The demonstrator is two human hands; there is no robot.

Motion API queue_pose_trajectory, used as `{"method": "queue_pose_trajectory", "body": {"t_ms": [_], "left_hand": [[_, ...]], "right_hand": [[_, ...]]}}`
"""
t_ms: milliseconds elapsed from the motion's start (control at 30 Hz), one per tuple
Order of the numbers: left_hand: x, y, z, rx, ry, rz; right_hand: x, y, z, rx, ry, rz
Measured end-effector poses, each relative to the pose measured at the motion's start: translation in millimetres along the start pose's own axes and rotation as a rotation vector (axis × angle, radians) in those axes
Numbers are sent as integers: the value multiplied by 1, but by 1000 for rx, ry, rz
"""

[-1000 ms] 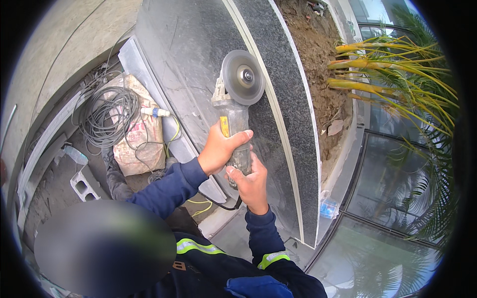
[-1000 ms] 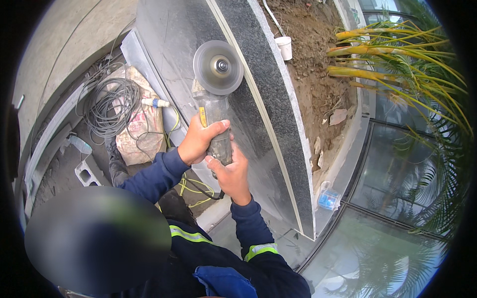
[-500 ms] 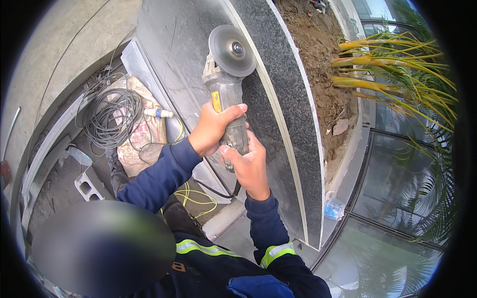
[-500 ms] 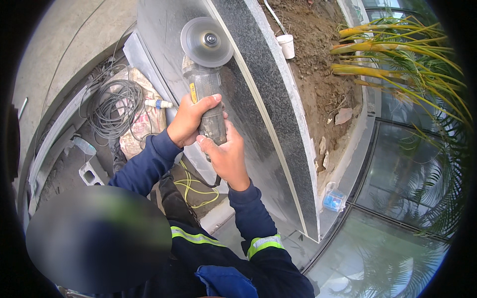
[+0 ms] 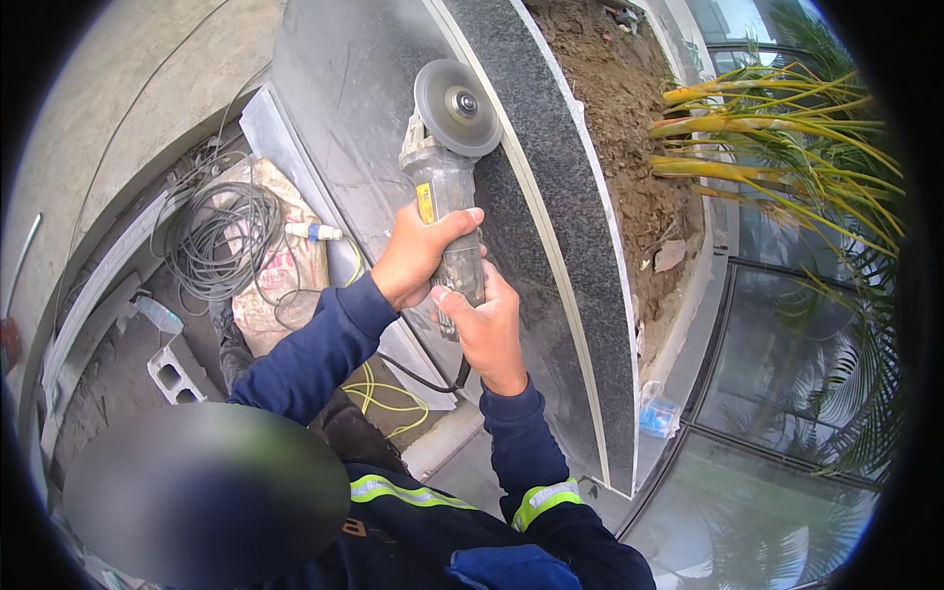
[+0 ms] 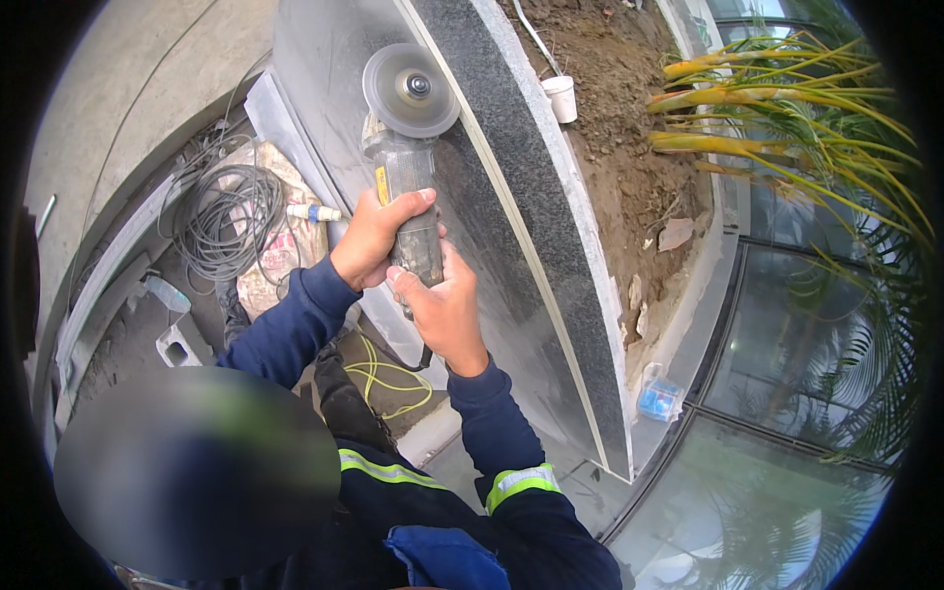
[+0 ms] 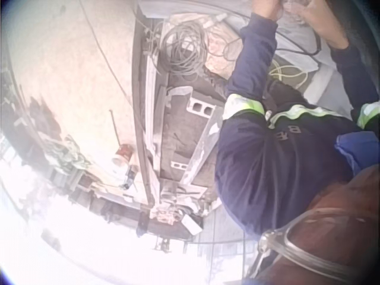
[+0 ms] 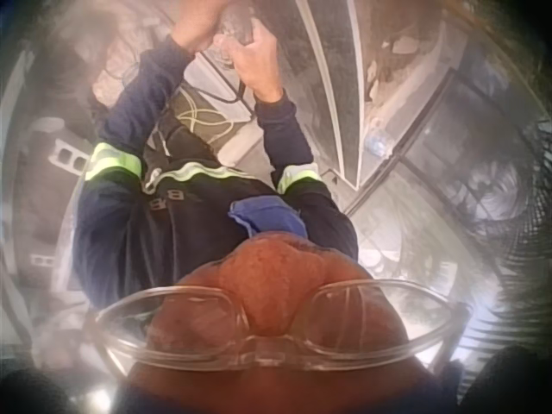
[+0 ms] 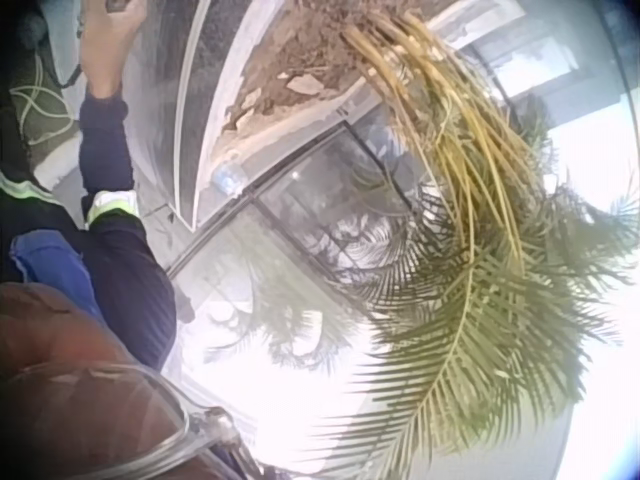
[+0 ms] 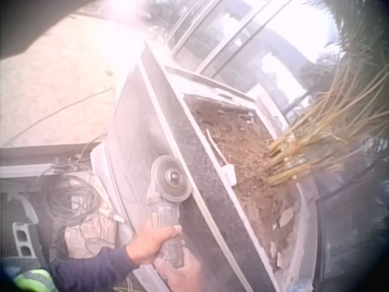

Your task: The person uses an angle grinder to smooth the edge of a curved stone structure. The person holds the tool with both hands and moves it along the stone edge, generating dust. The person briefly pauses to point toward another area before resuming the grinding.

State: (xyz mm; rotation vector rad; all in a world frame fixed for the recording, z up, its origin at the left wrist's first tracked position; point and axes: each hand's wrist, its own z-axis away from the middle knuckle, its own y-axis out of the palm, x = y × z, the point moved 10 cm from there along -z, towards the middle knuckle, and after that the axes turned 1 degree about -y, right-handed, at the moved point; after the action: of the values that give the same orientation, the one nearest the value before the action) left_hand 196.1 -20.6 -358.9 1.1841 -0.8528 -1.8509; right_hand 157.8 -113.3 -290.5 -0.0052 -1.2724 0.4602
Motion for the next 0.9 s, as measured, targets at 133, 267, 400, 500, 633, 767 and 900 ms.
{"method": "queue_pose_trajectory", "body": {"t_ms": [133,267,400,500,633,767,900], "left_hand": [[26,10,24,16,-3,-27],[42,12,34,6,6,-9],[42,11,30,-5,11,-17],[29,9,22,-10,22,-20],[19,7,11,-2,27,-10],[10,6,3,-1,27,-21],[-2,5,-7,-8,18,9]], "right_hand": [[-11,-16,33,-29,31,27],[-18,-26,49,-17,38,66],[-16,-27,43,-6,3,77],[-17,-23,30,20,6,47],[-9,-16,13,43,-28,14],[-5,-13,2,56,-31,12],[3,-7,-12,39,-74,-22]]}}
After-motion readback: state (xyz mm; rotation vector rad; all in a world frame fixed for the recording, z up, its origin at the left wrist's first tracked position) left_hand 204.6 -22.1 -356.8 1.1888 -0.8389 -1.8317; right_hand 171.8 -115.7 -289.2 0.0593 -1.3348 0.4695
